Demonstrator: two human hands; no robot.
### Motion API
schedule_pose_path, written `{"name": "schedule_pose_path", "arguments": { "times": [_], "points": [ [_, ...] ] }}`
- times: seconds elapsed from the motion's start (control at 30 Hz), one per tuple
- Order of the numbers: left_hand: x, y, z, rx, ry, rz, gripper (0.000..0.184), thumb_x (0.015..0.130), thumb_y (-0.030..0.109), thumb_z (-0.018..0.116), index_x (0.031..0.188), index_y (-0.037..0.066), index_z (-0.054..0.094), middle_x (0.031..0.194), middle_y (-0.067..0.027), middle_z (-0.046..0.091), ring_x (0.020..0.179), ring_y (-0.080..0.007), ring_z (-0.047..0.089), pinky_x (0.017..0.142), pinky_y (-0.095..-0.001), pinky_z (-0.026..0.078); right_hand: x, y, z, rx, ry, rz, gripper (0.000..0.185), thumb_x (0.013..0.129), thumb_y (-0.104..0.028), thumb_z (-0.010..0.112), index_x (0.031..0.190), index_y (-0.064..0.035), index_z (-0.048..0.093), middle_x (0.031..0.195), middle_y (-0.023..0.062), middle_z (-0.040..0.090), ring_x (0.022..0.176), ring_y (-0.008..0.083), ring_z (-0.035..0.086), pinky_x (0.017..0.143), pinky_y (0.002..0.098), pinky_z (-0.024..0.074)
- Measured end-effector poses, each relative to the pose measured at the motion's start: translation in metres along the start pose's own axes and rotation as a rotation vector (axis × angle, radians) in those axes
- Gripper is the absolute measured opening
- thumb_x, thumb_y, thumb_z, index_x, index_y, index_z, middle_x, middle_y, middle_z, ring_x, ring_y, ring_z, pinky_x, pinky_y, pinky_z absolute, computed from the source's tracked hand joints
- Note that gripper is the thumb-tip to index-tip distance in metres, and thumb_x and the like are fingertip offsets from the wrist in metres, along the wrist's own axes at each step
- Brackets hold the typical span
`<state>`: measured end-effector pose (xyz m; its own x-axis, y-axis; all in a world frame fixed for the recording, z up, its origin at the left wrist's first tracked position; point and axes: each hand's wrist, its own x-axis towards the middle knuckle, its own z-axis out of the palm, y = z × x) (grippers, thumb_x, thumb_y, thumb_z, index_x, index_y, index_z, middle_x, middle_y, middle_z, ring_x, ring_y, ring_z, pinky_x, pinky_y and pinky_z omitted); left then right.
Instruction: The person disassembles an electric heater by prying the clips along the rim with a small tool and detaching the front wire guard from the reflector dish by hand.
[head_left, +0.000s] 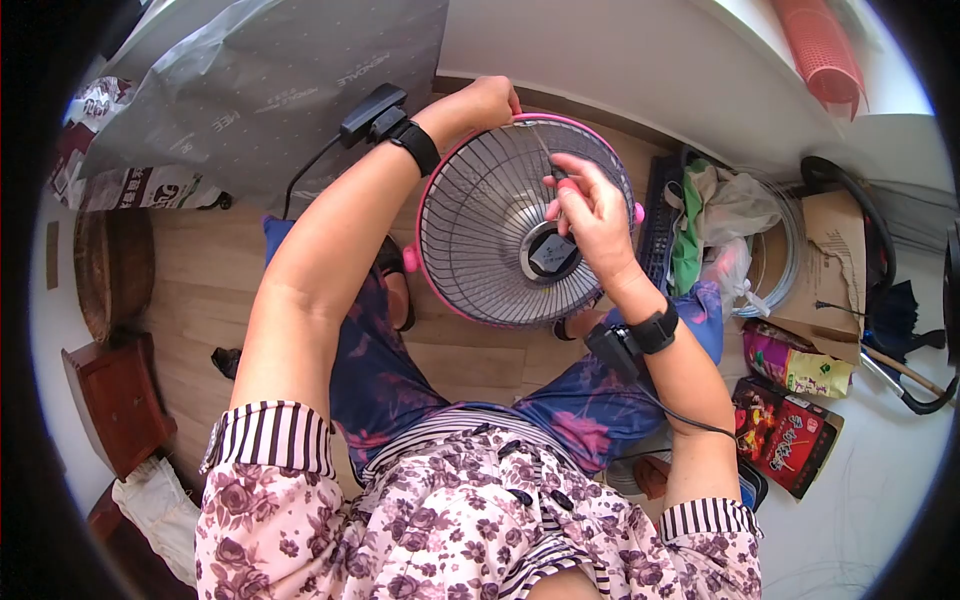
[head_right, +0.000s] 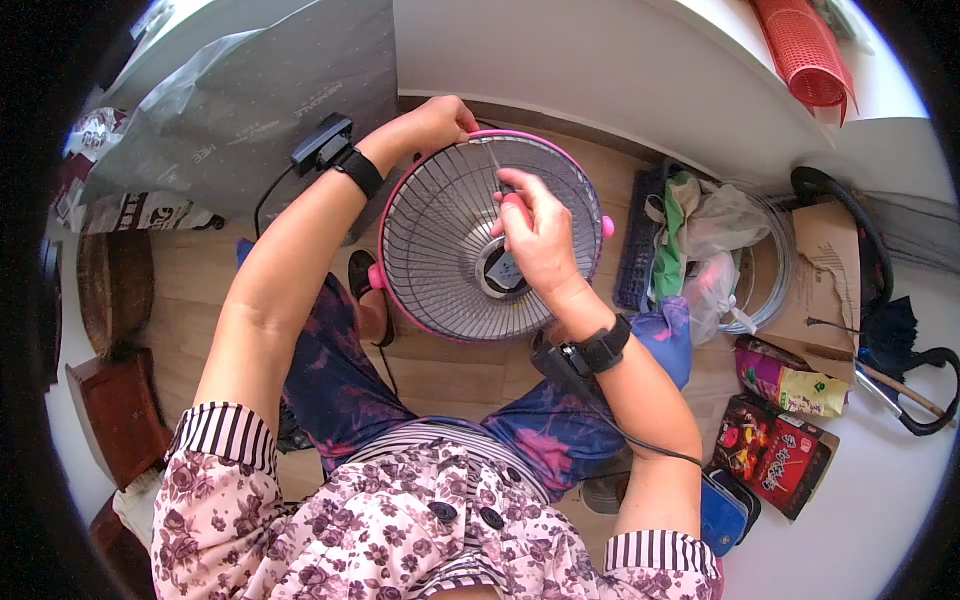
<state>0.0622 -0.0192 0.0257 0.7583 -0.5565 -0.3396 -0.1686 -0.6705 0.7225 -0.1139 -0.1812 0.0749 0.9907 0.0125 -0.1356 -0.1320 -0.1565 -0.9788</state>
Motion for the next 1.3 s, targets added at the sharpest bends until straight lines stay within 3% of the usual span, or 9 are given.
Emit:
{"name": "schedule_pose_path", "arguments": {
  "times": [0.1, 0.2, 0.33, 0.43, 0.57, 0.77, 0.9, 0.93, 1.3],
  "points": [
    [-0.001, 0.005, 0.001, 0.028, 0.004, 0.0, 0.028, 0.075, 0.005, 0.065, 0.102, 0.001, 0.069, 0.087, -0.0136, 0.069, 0.076, -0.0213, 0.065, 0.063, -0.0346, 0.053, -0.002, -0.016, -0.004, 0.237, 0.07, 0.177, 0.043, 0.089, -0.006, 0.048, 0.127, 0.0112, 0.04, 0.093, 0.0153, 0.064, 0.056, 0.0073, 0.054, 0.044, 0.0185, 0.0411],
    [0.002, 0.001, 0.002, 0.036, 0.013, 0.004, 0.028, 0.075, 0.005, 0.065, 0.102, 0.001, 0.069, 0.087, -0.0139, 0.069, 0.076, -0.0212, 0.064, 0.064, -0.0341, 0.052, 0.007, -0.023, -0.005, 0.353, 0.056, 0.39, 0.039, 0.089, -0.008, 0.05, 0.122, 0.0124, 0.045, 0.09, 0.013, 0.064, 0.053, 0.0062, 0.048, 0.042, 0.0169, 0.0382],
    [0.0, 0.001, -0.001, 0.012, 0.015, 0.003, 0.028, 0.075, 0.005, 0.065, 0.102, 0.0, 0.069, 0.087, -0.0144, 0.069, 0.076, -0.0222, 0.065, 0.065, -0.0343, 0.053, 0.01, -0.017, 0.003, 0.331, -0.013, 0.436, 0.015, 0.091, -0.014, 0.054, 0.091, 0.0012, 0.057, 0.073, 0.0019, 0.052, 0.053, 0.003, 0.042, 0.039, 0.0165, 0.0307],
    [-0.001, 0.002, -0.001, 0.009, 0.013, 0.004, 0.027, 0.075, 0.004, 0.065, 0.101, 0.0, 0.069, 0.087, -0.0144, 0.069, 0.077, -0.0225, 0.065, 0.066, -0.0346, 0.053, 0.013, -0.002, 0.006, 0.026, 0.042, 0.3, 0.015, 0.091, -0.015, 0.054, 0.088, 0.0, 0.057, 0.069, 0.0, 0.051, 0.05, 0.0033, 0.042, 0.039, 0.0175, 0.031],
    [0.005, -0.004, 0.003, 0.027, 0.029, 0.028, 0.027, 0.074, 0.004, 0.065, 0.1, 0.001, 0.07, 0.085, -0.0138, 0.069, 0.076, -0.0221, 0.065, 0.066, -0.0346, 0.052, 0.015, 0.018, 0.007, -0.425, 0.154, 0.053, 0.038, 0.081, -0.016, 0.059, 0.107, 0.0113, 0.06, 0.079, 0.0249, 0.066, 0.077, 0.0317, 0.068, 0.074, 0.0377, 0.0514],
    [0.008, -0.007, 0.005, 0.023, 0.019, 0.018, 0.027, 0.073, 0.005, 0.066, 0.1, 0.002, 0.07, 0.084, -0.0139, 0.07, 0.076, -0.0221, 0.065, 0.069, -0.0351, 0.052, 0.02, 0.01, -0.005, -0.586, 0.096, -0.006, 0.036, 0.08, -0.016, 0.059, 0.105, 0.0101, 0.062, 0.08, 0.0259, 0.065, 0.08, 0.0334, 0.067, 0.075, 0.0382, 0.0515],
    [0.01, -0.011, 0.005, 0.043, 0.034, 0.04, 0.026, 0.073, 0.006, 0.067, 0.099, 0.002, 0.071, 0.083, -0.0137, 0.07, 0.076, -0.022, 0.065, 0.068, -0.035, 0.052, 0.028, -0.029, -0.028, -0.111, -0.138, 0.386, 0.018, 0.082, -0.012, 0.057, 0.073, 0.0021, 0.061, 0.059, 0.0051, 0.056, 0.045, 0.0095, 0.048, 0.04, 0.0272, 0.0383],
    [0.01, -0.01, 0.005, 0.047, 0.035, 0.045, 0.026, 0.073, 0.006, 0.067, 0.099, 0.002, 0.071, 0.083, -0.0137, 0.07, 0.075, -0.022, 0.065, 0.068, -0.0349, 0.052, 0.026, -0.037, -0.024, -0.108, -0.103, 0.417, 0.014, 0.086, -0.014, 0.058, 0.088, -0.0001, 0.062, 0.064, -0.0021, 0.051, 0.044, 0.001, 0.038, 0.036, 0.0178, 0.0239],
    [0.004, -0.005, 0.001, 0.038, 0.023, 0.039, 0.027, 0.074, 0.007, 0.068, 0.101, 0.003, 0.07, 0.085, -0.013, 0.069, 0.074, -0.021, 0.064, 0.065, -0.0349, 0.053, 0.037, -0.022, -0.035, 0.157, -0.105, 0.509, 0.018, 0.087, -0.013, 0.06, 0.098, 0.0006, 0.061, 0.068, 0.0002, 0.053, 0.046, 0.0017, 0.04, 0.036, 0.0164, 0.0265]
  ]
}}
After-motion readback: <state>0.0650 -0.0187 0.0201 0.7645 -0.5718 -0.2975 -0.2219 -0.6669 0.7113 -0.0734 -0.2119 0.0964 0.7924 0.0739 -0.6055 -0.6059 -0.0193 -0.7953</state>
